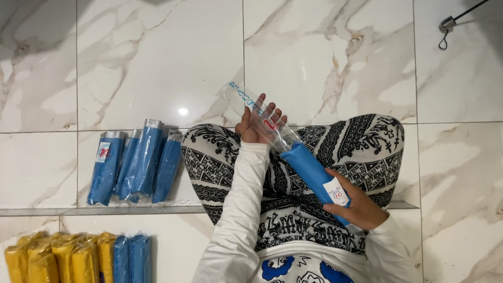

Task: The person wraps a blue umbrella in a silver protective sheet by hand and then slides it into a clear plastic sleeve.

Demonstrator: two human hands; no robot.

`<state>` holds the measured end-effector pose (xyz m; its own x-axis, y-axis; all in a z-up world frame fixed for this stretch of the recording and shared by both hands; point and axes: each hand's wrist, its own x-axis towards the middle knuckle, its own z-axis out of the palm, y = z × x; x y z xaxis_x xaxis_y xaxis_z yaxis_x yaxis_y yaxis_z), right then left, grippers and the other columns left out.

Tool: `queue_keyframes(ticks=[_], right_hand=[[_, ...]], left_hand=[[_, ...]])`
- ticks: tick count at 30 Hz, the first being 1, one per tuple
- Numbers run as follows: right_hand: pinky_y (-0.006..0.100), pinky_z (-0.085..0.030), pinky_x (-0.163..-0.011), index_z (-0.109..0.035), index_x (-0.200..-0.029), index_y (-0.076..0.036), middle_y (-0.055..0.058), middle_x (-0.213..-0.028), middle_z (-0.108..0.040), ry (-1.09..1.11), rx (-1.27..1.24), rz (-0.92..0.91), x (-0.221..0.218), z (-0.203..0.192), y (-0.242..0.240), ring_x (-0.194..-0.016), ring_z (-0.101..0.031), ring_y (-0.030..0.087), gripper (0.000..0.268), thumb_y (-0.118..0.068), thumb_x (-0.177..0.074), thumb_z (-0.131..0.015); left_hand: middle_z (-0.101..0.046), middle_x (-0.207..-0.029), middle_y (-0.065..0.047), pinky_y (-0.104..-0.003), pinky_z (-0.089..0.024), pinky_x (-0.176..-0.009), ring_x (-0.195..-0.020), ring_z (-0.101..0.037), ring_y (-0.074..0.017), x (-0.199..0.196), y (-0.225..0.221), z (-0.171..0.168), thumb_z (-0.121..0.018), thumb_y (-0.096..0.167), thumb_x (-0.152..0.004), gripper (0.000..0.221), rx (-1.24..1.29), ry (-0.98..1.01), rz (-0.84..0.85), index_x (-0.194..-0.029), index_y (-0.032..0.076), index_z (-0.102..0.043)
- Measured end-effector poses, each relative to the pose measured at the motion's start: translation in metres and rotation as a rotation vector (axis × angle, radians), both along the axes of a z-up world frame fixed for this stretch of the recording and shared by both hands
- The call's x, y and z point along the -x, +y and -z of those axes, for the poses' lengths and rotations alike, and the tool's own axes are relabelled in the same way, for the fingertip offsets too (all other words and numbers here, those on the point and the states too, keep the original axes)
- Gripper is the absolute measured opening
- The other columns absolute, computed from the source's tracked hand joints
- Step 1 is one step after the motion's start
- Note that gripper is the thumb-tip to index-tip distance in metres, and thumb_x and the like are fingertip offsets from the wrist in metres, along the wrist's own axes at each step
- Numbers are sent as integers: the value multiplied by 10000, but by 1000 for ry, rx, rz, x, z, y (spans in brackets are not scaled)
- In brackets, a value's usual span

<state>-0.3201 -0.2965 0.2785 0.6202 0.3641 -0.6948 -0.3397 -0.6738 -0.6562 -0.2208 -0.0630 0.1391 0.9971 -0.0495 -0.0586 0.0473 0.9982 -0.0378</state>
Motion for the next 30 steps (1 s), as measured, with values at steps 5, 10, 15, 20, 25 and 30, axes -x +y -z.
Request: queue_keyframes(ticks=[5, 10, 15, 20, 25, 30], right_hand=[[266, -352, -484, -335, -1299, -148, 120, -587, -592, -134, -232, 85, -3, -2, 9, -466, -501, 139, 748, -176, -647, -701], [271, -354, -529, -337, -1297, -114, 140, -679, -593, -249, -279, 91, -5, 8, 25, -547, -512, 149, 738, -111, -651, -693], [296, -338, -550, -319, -1303, -75, 173, -775, -575, -297, -313, 144, -12, 20, 36, -614, -478, 163, 724, -119, -674, -675], [382, -389, -741, -307, -1321, -102, 238, -1016, -539, -305, -309, 204, -9, 36, 39, -876, -506, 261, 723, -153, -695, -666], [490, -320, -875, -271, -1322, -64, 296, -1193, -397, -276, -338, 262, -8, 42, 42, -1085, -397, 379, 737, -208, -711, -657], [532, -235, -945, -229, -1330, -60, 305, -1268, -296, -264, -326, 317, -11, 40, 52, -1176, -289, 422, 753, -234, -725, -642]], left_hand=[[-590, -949, -167, -521, -470, -782, -867, -601, -324, 5, -19, 9, -585, 408, -764, 633, -119, -46, 103, -1254, 108, -322], [-590, -889, -167, -494, -493, -732, -803, -609, -320, 18, -43, 9, -571, 324, -780, 569, -149, -56, 194, -1256, 107, -345], [-548, -839, -213, -511, -493, -721, -779, -599, -358, 18, -50, 10, -505, 173, -807, 517, -83, -114, 180, -1270, 43, -314], [-542, -888, -219, -507, -494, -743, -830, -590, -371, 18, -46, 1, -503, 108, -796, 514, -110, -126, 77, -1272, 63, -316], [-534, -861, -234, -495, -503, -726, -821, -589, -381, 18, -52, -1, -547, 39, -756, 559, -163, -145, 68, -1264, 69, -317], [-553, -820, -232, -447, -528, -663, -773, -605, -343, 25, -58, -27, -586, -24, -709, 604, -259, -119, 85, -1248, 69, -331]])
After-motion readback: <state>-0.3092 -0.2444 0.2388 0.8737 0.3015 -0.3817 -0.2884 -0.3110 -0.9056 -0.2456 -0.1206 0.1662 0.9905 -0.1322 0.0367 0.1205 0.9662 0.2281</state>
